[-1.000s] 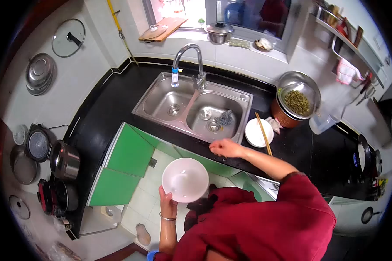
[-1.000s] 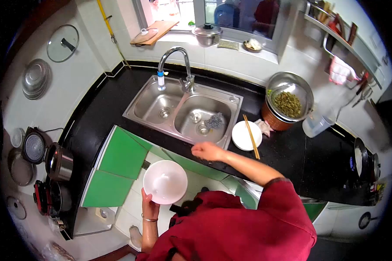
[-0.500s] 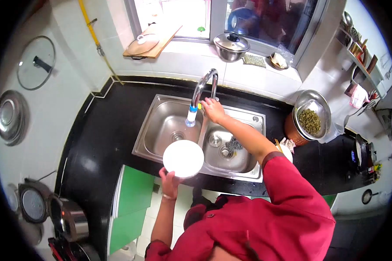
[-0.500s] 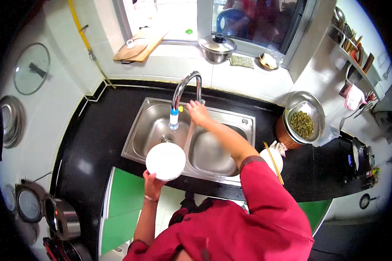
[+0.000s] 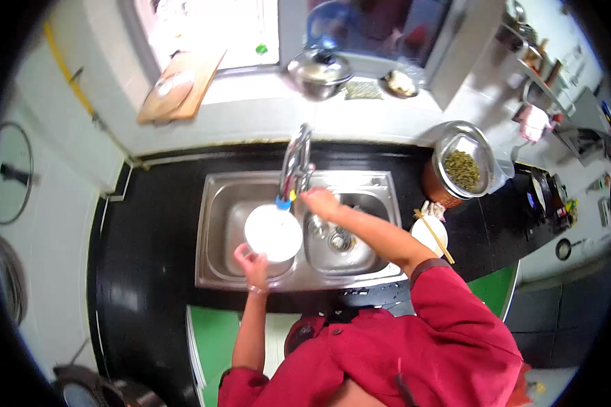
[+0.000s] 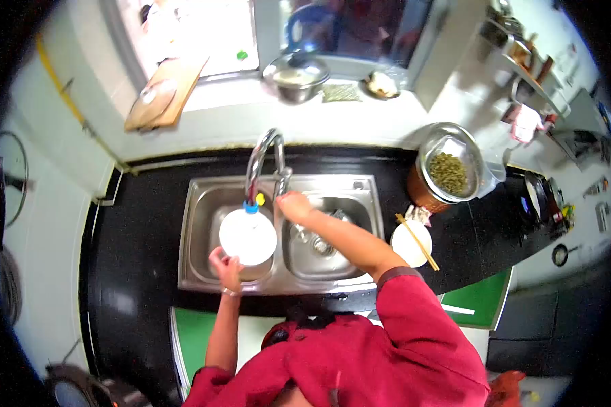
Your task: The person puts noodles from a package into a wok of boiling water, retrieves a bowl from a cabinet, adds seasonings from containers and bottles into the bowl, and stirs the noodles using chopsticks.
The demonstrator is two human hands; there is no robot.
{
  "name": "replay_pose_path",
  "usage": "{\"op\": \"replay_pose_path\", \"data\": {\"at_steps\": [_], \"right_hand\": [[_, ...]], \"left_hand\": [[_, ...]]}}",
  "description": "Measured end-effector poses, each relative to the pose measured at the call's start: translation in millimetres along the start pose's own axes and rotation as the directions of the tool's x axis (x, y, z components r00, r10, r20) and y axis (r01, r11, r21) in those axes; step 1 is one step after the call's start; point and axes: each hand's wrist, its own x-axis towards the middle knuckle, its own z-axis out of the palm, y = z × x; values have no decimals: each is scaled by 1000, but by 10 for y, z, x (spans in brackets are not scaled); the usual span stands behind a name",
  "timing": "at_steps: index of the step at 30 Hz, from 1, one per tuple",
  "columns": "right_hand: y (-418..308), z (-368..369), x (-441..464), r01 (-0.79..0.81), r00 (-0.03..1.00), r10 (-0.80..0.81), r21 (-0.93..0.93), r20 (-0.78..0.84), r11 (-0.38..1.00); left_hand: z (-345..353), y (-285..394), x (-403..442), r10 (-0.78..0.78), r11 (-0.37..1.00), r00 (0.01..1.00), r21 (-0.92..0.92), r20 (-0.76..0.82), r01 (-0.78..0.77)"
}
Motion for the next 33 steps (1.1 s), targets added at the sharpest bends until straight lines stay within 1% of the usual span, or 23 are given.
{"op": "replay_pose_path", "data": {"at_steps": [1,3,5,7,8,10,11,13,14,15,17,19,20,21,22,23,24,25,26,27,28,31,33], "right_hand": [[55,60,39,6,998,-3,-57,58,998],[46,19,13,52,998,-52,3,-21,999],[31,-1,20,46,999,-46,27,11,999],[46,57,31,47,999,-47,26,-18,999],[13,-86,3,46,999,-45,23,-24,999],[130,-94,99,13,999,-11,45,-41,999],[207,-184,163,-6,998,8,36,-67,999],[332,-326,196,-54,987,27,167,160,985],[405,-404,178,-63,988,39,163,148,985],[484,-549,142,-37,999,28,206,46,978],[649,-910,6,29,987,16,280,-159,960],[905,-1583,-253,-114,960,175,268,-217,957],[1158,-1914,-418,17,860,71,166,-506,986],[1484,-2215,-532,-5,770,88,132,-632,991],[1624,-2711,-682,-76,604,102,70,-790,995],[1800,-3240,-863,-131,457,89,32,-885,991],[2032,-3680,-1003,-288,339,69,-34,-938,957],[2241,-4121,-1136,-362,234,3,-85,-972,928],[2429,-4526,-1277,-412,238,135,27,-962,911],[2634,-4838,-1377,-501,138,73,-6,-988,865],[2816,-5088,-1474,-603,142,56,-42,-988,796],[3269,-5539,-1614,-793,128,151,-10,-980,609],[3376,-5746,-1609,-872,135,446,108,-885,478]], "left_hand": [[-81,-1,56,-87,996,996,-14,6,87],[-209,290,-29,-137,894,959,-386,248,228],[-335,111,37,-37,895,898,-385,438,225],[-212,208,-114,-24,758,901,-580,434,300],[-350,-158,-14,62,928,892,-355,447,114],[-269,-170,14,46,932,893,-340,447,122],[-115,76,-167,-71,771,889,-541,451,336],[-112,-152,-66,56,908,885,-393,461,147],[-150,-224,-74,0,929,909,-338,416,154],[-146,-190,-127,-56,944,928,-282,368,169],[-74,-21,-254,-75,726,845,-552,529,410],[-484,-735,-56,-262,783,840,-404,475,473],[-623,-931,-73,-259,784,836,-400,484,475],[-738,-1121,-102,-99,947,891,-234,444,222],[-821,-1296,-144,79,997,898,-50,433,-63],[-871,-1439,-189,254,929,856,133,451,-346],[-883,-1547,-222,406,749,767,299,497,-591],[-801,-1563,-304,315,848,827,253,467,-466],[-628,-1493,-380,164,961,888,132,429,-241],[-414,-1349,-467,-23,997,914,-52,404,48],[-210,-1195,-542,-160,952,902,-179,400,249],[229,-919,-734,-255,851,865,-324,431,412],[435,-799,-879,-264,808,858,-384,441,446]]}}
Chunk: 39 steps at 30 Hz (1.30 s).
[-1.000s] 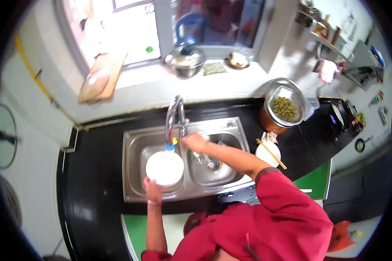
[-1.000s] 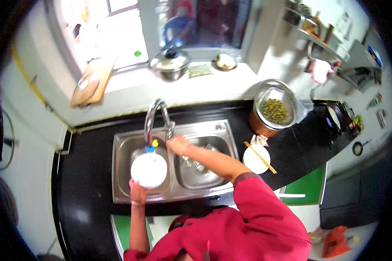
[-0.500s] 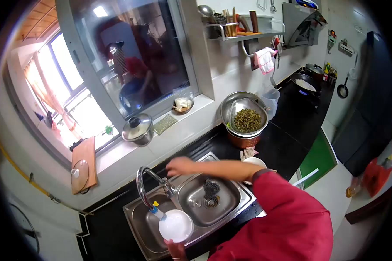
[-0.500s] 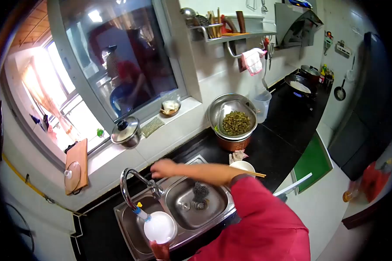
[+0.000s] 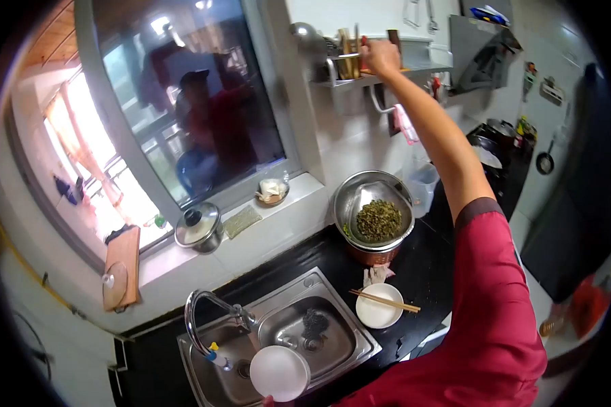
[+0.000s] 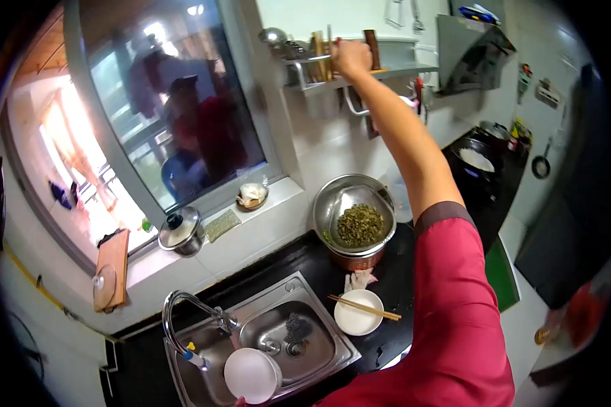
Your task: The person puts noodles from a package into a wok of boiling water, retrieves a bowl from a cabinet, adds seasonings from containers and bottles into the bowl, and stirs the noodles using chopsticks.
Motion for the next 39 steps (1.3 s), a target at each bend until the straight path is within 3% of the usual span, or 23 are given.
{"op": "replay_pose_path", "data": {"at_steps": [2,3,4,8,12,15,17,20,21,22,24,25,26,27,28,29,30,32,33,34,35,37,39], "right_hand": [[55,162,223,-27,995,30,-31,98,999],[85,270,298,-17,999,20,-75,28,997],[68,268,480,-28,961,-1,102,275,994],[-56,226,528,-16,968,0,61,252,998],[-86,193,574,-29,968,-26,214,248,976],[-47,233,800,81,996,-83,328,-6,941],[-129,41,812,220,959,-103,468,-263,856],[-390,-659,516,606,732,-221,468,-644,644],[-480,-895,262,671,698,-230,506,-678,542],[-524,-1150,-58,699,669,-300,437,-680,567],[-433,-1385,-682,666,746,-456,559,-486,494],[-358,-1504,-1099,527,793,-569,713,-217,463],[-249,-1378,-1564,341,868,-484,842,-112,417],[-211,-1504,-1986,327,792,-603,770,92,548],[-109,-1535,-2371,-8,690,-532,740,491,672],[-34,-1477,-2763,-348,567,-453,699,688,625],[163,-1323,-3170,-393,507,-441,655,740,646],[380,-1242,-3889,-687,308,-293,425,905,590],[530,-1219,-4234,-738,266,-290,388,919,552],[629,-1261,-4468,-785,148,-245,265,958,561],[764,-1243,-4815,-897,152,-180,213,972,389],[868,-1392,-5243,-964,55,-4,54,998,260],[957,-1489,-5566,-950,125,150,74,981,303]], "left_hand": [[182,-103,-91,10,999,1000,-50,11,-9],[299,-170,-128,19,997,1000,-80,11,-18],[433,-288,-182,38,992,999,-122,2,-38],[688,-458,-338,65,978,998,-199,-18,-67],[1056,-367,-557,161,962,987,-221,-8,-159],[1046,-236,-440,200,959,966,-236,167,-158],[1334,12,-429,215,962,969,-196,118,-189],[1446,212,-351,240,962,964,-156,111,-222],[1420,237,-325,241,963,960,-153,139,-220],[1378,252,-284,225,966,965,-159,136,-203],[1378,340,-262,196,972,966,-166,169,-169],[1379,376,-252,174,977,969,-156,176,-147],[1385,406,-233,146,977,966,-181,211,-108],[1360,429,-197,121,977,961,-203,247,-70],[1102,286,-15,103,980,960,-189,260,-54],[686,19,268,195,933,924,227,330,-278],[880,168,161,181,926,925,257,334,-275],[1287,481,-66,154,910,927,316,343,-268],[1442,571,-136,127,991,958,11,256,-134],[1492,614,-166,71,952,983,-306,171,-15],[1419,589,-137,58,957,982,-291,177,-4],[1207,494,-25,256,946,925,127,281,-300],[1112,435,42,288,887,906,272,309,-374]]}}
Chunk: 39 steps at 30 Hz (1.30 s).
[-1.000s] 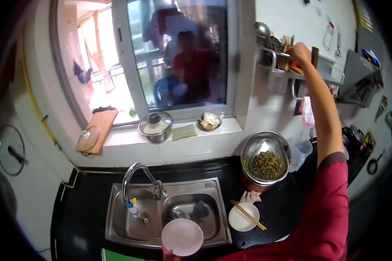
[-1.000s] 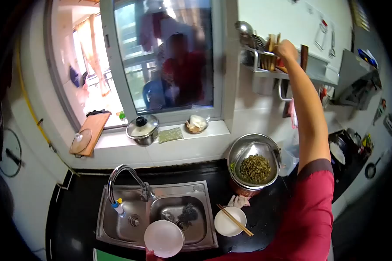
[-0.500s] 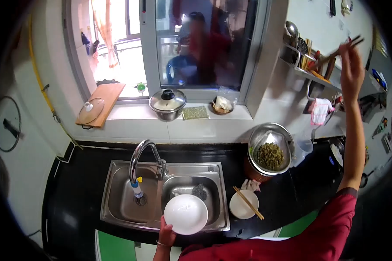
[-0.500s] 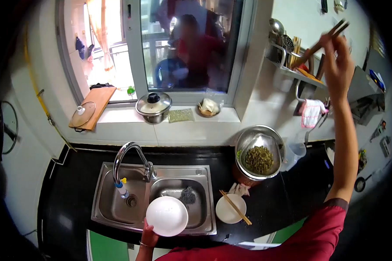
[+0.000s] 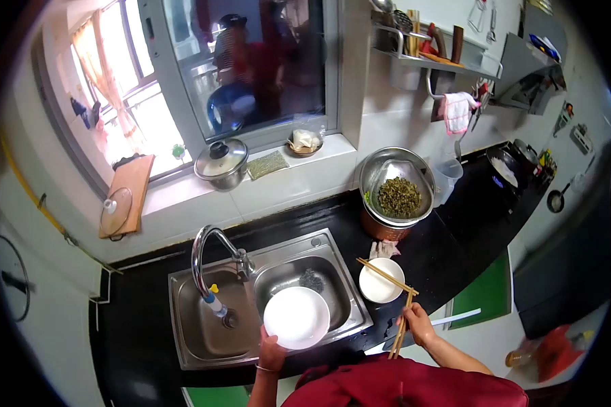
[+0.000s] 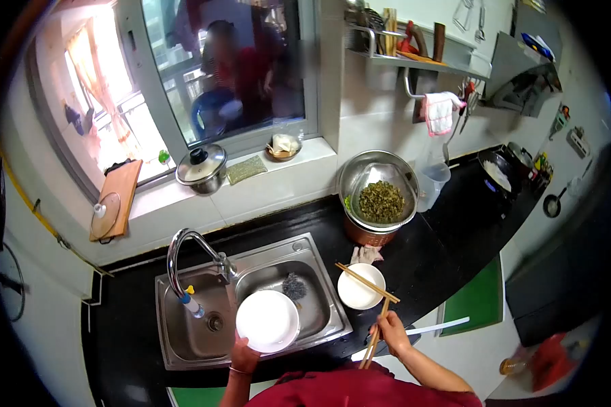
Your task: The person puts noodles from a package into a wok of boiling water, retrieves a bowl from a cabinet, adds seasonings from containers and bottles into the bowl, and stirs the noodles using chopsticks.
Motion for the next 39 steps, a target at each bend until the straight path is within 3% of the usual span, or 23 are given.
{"op": "replay_pose_path", "data": {"at_steps": [2,3,6,7,9,11,12,13,15,17,18,19,20,21,23,25,27,29,32,33,35,37,39], "right_hand": [[302,26,-38,101,987,-102,-16,-126,995],[349,39,-78,132,973,-163,-187,-162,973],[-115,143,-395,107,971,-173,-346,-167,932],[16,0,-286,253,965,-258,-363,34,897],[20,-324,-185,182,888,33,-415,459,891],[136,-466,-141,243,642,44,-257,765,935],[-16,-375,-305,129,494,-6,-67,870,989],[-184,-310,-445,124,435,70,-136,897,983],[-264,-157,-550,474,583,125,-462,803,750],[-392,-74,-546,549,817,-31,-759,576,352],[-376,-137,-450,608,791,-344,-709,506,357],[-464,-158,-386,485,856,-343,-370,388,792],[-626,-181,-364,299,875,-304,72,378,951],[-929,-229,-395,505,758,-469,48,452,862],[-1212,-151,-453,503,766,-427,-36,481,863],[-1308,-53,-306,672,672,-478,-195,566,714],[-1322,85,-192,623,666,-393,-184,635,760],[-1070,273,153,851,467,-567,-170,679,497],[-1237,299,170,475,613,-181,-175,769,863],[-1215,260,285,480,650,-180,-214,739,851],[-1228,265,423,670,618,-414,-172,668,722],[-1215,350,380,478,587,-219,-115,779,871],[-1352,323,404,521,624,-252,-154,739,839]], "left_hand": [[50,41,11,-38,999,999,29,7,38],[149,99,-1,-50,998,996,-24,67,51],[426,315,-43,-110,991,977,-58,181,123],[459,321,-29,-125,989,971,-55,202,139],[462,271,-17,-236,933,944,-217,230,286],[496,264,6,-322,842,912,-364,256,399],[549,280,9,-323,837,907,-365,270,407],[587,289,4,-327,832,902,-367,282,416],[607,251,0,-328,838,901,-353,283,416],[585,186,-5,-331,843,901,-342,279,416],[563,147,7,-336,824,891,-363,307,435],[594,152,1,-337,814,886,-374,319,444],[624,157,-6,-338,804,881,-385,331,453],[721,222,-18,-360,818,876,-343,321,462],[798,252,-34,-381,832,870,-293,314,471],[829,242,-24,-391,827,852,-274,348,491],[917,266,-14,-372,832,852,-276,368,482],[970,249,-3,-353,832,853,-288,384,474],[954,218,42,-395,785,823,-315,409,533],[974,223,30,-377,805,834,-303,403,510],[971,207,10,-383,813,831,-279,403,510],[1000,167,62,-409,796,829,-295,380,528],[1036,165,97,-369,831,846,-270,385,486]]}}
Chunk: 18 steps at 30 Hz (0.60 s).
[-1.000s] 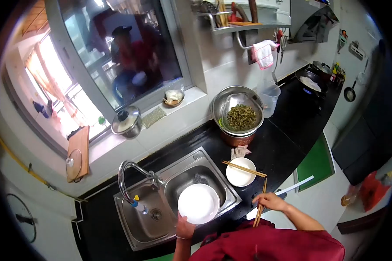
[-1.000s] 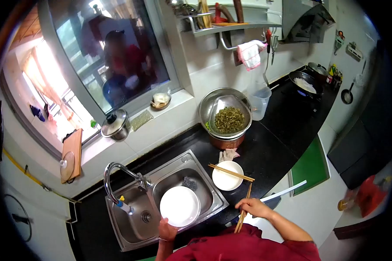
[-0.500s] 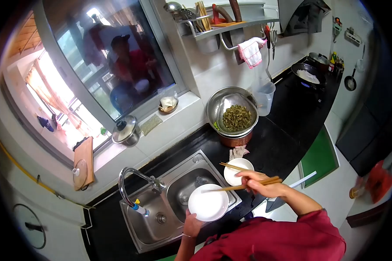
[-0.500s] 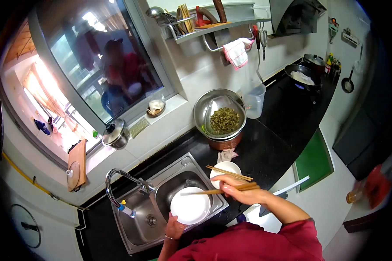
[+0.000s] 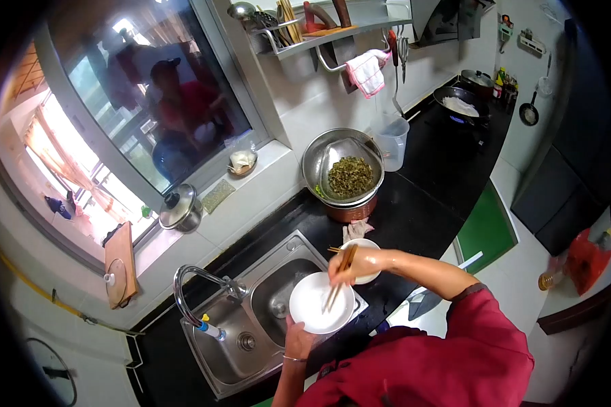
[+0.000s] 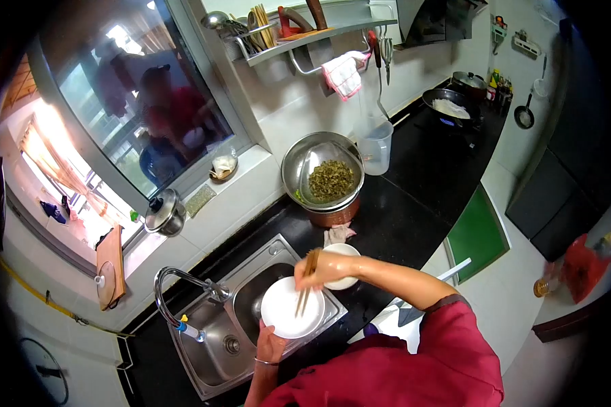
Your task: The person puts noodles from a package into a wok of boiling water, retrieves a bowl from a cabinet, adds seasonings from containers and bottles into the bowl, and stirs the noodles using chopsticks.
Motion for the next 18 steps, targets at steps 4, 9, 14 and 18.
{"op": "replay_pose_path", "data": {"at_steps": [4,9,14,18], "right_hand": [[-30,20,11,4,997,-8,48,80,999],[107,-24,60,70,995,-74,-54,-73,996],[55,-35,23,58,982,-87,-172,-166,983],[138,35,-38,66,997,-66,-5,-43,998]], "left_hand": [[11,27,-32,-13,999,1000,-34,-2,13],[-61,-7,-15,42,970,999,240,-6,-40],[-12,1,-56,31,999,999,-4,-8,-31],[18,12,-75,-43,999,999,-20,-26,43]]}}
